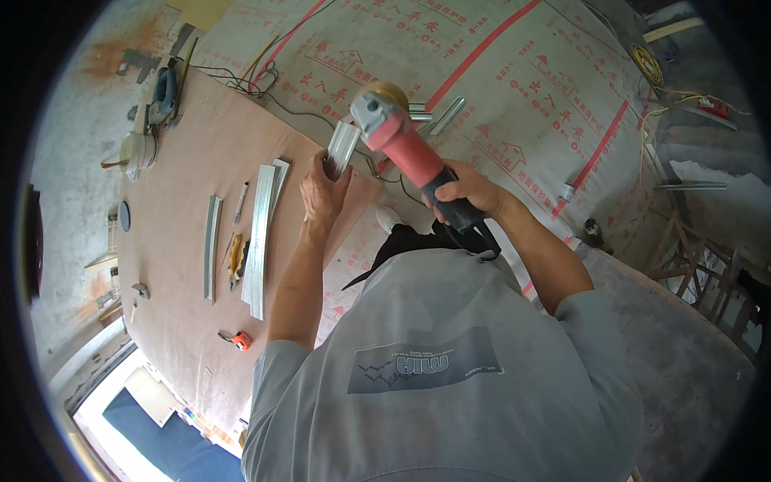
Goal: Measuring and cutting metal studs using an angle grinder and pliers.
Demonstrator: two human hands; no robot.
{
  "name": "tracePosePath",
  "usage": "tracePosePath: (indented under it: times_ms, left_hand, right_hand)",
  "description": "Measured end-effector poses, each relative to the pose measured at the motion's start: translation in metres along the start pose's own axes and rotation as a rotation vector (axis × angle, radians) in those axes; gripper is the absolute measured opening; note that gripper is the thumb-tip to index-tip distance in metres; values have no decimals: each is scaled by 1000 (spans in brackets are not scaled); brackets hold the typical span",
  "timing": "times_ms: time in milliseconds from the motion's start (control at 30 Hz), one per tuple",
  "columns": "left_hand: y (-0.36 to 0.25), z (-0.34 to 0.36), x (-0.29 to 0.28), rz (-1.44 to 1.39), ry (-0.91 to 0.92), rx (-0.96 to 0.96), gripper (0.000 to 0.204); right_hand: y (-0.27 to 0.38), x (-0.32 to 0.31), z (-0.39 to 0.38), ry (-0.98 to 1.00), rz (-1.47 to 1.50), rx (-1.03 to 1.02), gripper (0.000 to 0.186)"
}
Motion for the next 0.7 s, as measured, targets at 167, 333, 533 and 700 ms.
tracePosePath:
  times_ms: [167, 333, 533, 700]
  left_hand:
    - [-36, 8, -14, -45, -74, 62, 55]
    - [-54, 8, -13, -29, -161, 119, 55]
    - [-43, 0, -18, -3, -235, 133, 53]
    - [-8, -6, -5, 102, -132, 30, 55]
  right_hand:
    - [16, 17, 17, 120, 303, -118, 68]
    - [11, 8, 21, 148, 394, -109, 67]
    - [1, -12, -6, 101, 457, -75, 66]
    - [3, -39, -24, -2, 374, -33, 62]
Point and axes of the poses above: each hand's wrist, its own z-axis towards the middle knuckle, its own x-axis out of the palm, y = z × x, the point moved 1 cm from there along z, towards the middle knuckle, and after that the axes turned 10 degrees about -x, right-handed, at the moved point
